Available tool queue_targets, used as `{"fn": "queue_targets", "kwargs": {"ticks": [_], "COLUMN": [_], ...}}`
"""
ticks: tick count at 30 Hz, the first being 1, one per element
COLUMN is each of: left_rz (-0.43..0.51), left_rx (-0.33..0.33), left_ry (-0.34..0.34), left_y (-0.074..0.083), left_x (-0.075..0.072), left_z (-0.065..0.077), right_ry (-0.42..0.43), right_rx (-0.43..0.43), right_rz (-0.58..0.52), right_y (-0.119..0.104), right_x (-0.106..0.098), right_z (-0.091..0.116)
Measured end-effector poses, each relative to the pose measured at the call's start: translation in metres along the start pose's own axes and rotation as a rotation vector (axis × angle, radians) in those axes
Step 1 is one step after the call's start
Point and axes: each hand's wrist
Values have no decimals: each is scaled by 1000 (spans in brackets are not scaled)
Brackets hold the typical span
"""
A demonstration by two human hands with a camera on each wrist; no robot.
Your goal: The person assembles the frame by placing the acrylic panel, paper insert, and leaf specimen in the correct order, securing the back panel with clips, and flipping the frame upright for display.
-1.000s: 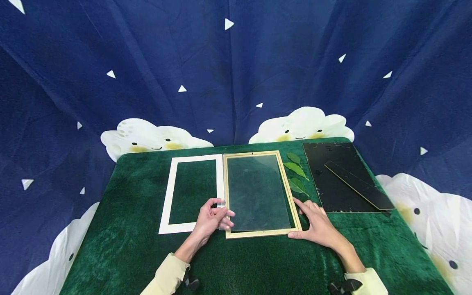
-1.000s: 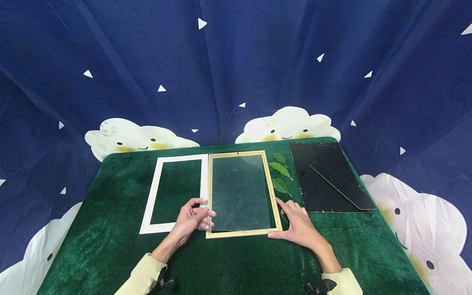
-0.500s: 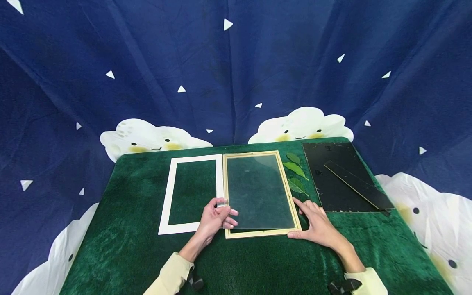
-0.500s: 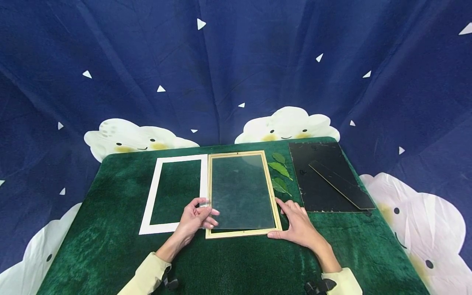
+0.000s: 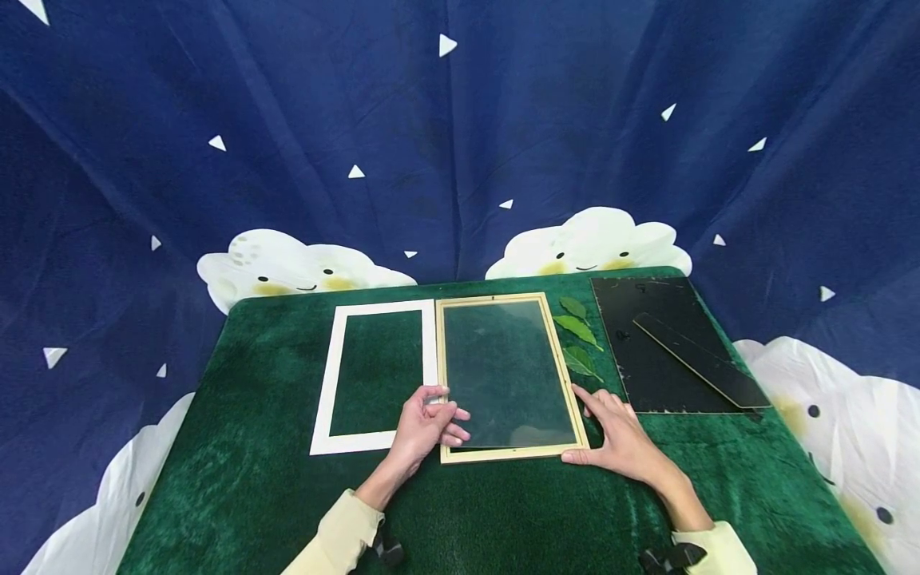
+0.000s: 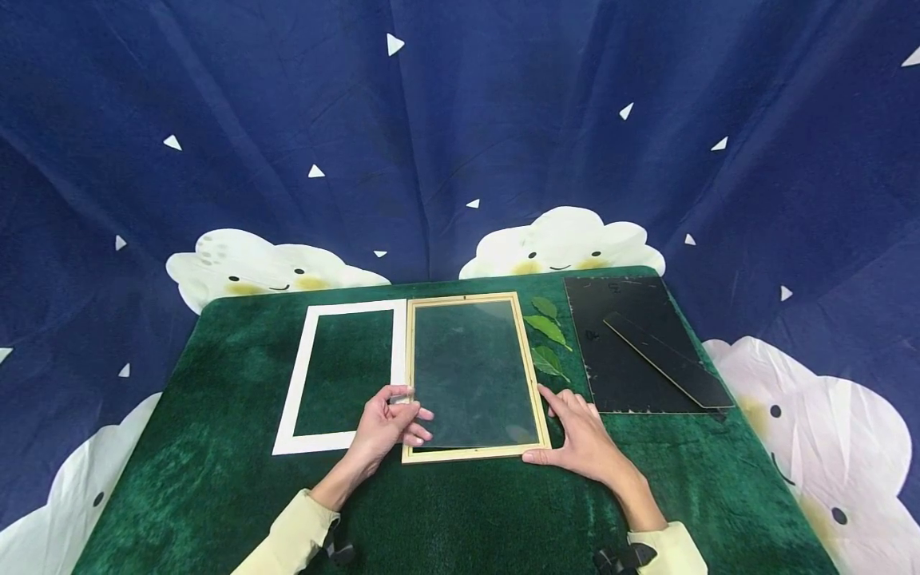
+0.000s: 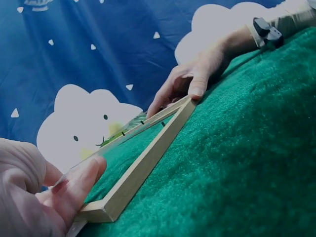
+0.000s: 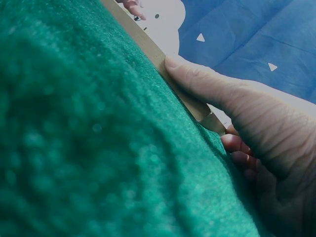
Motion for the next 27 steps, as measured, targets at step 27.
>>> {"fn": "queue_targets", "kwargs": {"ticks": [27], "left_rz": [-376], "left_rx": [131], "left_ry": [322], "left_y": [7], "left_x": [0], "left_z": [-2], "right_ry": [12], "right_rx": [-17], "right_rz": [4], "right_y": [0], "right_x": [0], "right_z": [0]}}
Point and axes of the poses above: each hand's wrist, its own z-axis away from the middle knuckle, its own x-axis out of the palm, y = z × x, and after that the axes turned 12 degrees about -x, right-handed
